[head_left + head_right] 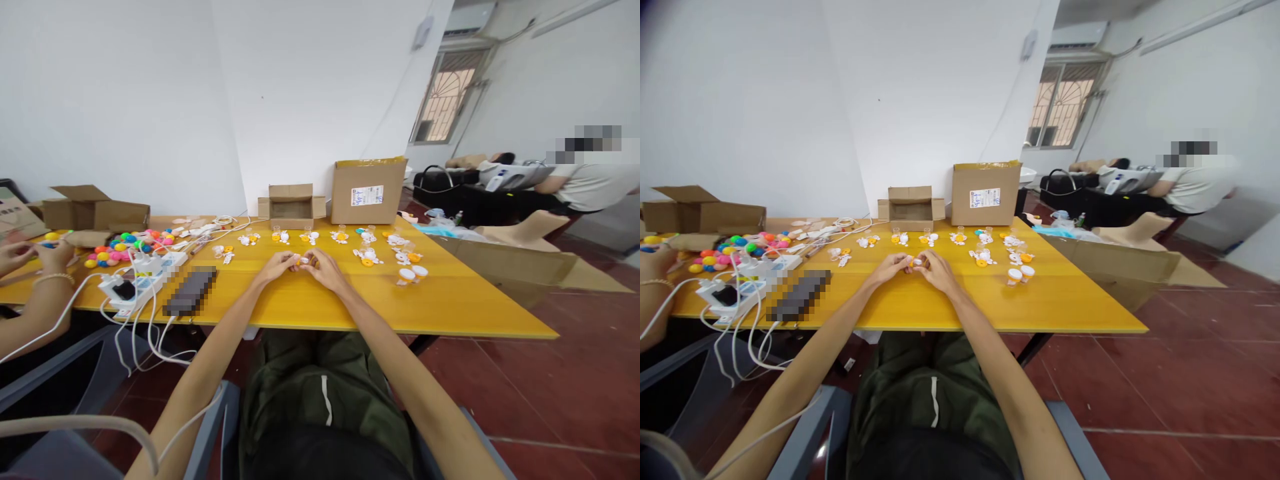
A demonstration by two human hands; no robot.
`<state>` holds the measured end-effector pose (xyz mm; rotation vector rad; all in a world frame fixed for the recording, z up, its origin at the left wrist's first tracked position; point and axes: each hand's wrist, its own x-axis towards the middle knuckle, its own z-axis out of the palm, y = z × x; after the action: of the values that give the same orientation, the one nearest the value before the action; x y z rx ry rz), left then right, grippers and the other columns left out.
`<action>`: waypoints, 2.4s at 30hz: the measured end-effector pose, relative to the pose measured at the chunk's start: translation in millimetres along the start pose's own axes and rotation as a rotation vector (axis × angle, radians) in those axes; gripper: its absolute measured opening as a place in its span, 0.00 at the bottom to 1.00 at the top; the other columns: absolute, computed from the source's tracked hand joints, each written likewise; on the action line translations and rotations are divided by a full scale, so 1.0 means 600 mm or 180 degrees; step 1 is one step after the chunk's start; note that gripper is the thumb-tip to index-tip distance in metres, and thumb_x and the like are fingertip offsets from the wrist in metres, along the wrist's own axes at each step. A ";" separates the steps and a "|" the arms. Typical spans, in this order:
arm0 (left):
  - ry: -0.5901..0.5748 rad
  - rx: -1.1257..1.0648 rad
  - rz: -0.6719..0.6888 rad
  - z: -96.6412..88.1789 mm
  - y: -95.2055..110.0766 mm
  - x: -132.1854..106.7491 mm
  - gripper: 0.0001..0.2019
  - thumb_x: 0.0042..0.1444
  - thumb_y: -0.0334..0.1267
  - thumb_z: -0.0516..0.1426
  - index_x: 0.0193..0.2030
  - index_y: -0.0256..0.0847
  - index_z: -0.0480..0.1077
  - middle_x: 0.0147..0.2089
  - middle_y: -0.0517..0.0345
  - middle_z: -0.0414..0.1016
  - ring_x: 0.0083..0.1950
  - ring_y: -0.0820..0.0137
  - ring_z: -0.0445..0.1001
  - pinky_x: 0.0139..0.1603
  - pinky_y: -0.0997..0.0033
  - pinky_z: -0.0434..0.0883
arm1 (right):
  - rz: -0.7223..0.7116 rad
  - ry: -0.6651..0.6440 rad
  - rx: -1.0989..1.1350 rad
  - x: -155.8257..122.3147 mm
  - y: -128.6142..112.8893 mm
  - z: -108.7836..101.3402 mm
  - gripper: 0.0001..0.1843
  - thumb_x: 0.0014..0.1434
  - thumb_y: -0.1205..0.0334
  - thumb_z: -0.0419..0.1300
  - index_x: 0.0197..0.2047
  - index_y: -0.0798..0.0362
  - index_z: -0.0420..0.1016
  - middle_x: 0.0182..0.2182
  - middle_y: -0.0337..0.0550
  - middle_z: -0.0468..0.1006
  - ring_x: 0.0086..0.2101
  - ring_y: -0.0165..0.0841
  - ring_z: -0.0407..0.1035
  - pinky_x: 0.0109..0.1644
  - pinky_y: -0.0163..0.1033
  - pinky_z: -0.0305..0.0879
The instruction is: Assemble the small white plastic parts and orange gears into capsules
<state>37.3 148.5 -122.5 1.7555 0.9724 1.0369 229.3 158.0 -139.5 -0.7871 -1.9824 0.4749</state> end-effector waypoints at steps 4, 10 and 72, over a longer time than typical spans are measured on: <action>0.0009 -0.0086 -0.0002 -0.001 -0.002 0.000 0.25 0.49 0.60 0.64 0.36 0.37 0.74 0.33 0.57 0.77 0.35 0.70 0.74 0.43 0.68 0.71 | 0.0113 -0.0098 -0.0069 0.000 -0.002 0.000 0.08 0.60 0.54 0.61 0.37 0.49 0.76 0.33 0.41 0.79 0.34 0.36 0.71 0.40 0.39 0.67; 0.0029 -0.0196 0.0027 -0.002 -0.006 0.001 0.23 0.47 0.57 0.67 0.38 0.37 0.74 0.38 0.55 0.78 0.41 0.68 0.75 0.44 0.69 0.70 | 0.0314 -0.0230 -0.0104 0.000 0.002 0.000 0.13 0.63 0.51 0.57 0.33 0.49 0.75 0.30 0.40 0.79 0.31 0.35 0.71 0.36 0.38 0.65; 0.0064 0.0054 -0.0032 0.004 -0.004 -0.002 0.21 0.52 0.56 0.63 0.36 0.37 0.77 0.33 0.56 0.79 0.39 0.66 0.76 0.45 0.68 0.70 | -0.0263 -0.0055 -0.0638 -0.010 -0.007 0.002 0.08 0.59 0.61 0.62 0.43 0.46 0.73 0.38 0.42 0.79 0.38 0.38 0.73 0.42 0.40 0.68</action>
<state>38.5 147.9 -125.8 1.7553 1.0044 1.0444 229.1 150.7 -141.0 -0.8225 -2.0919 0.2376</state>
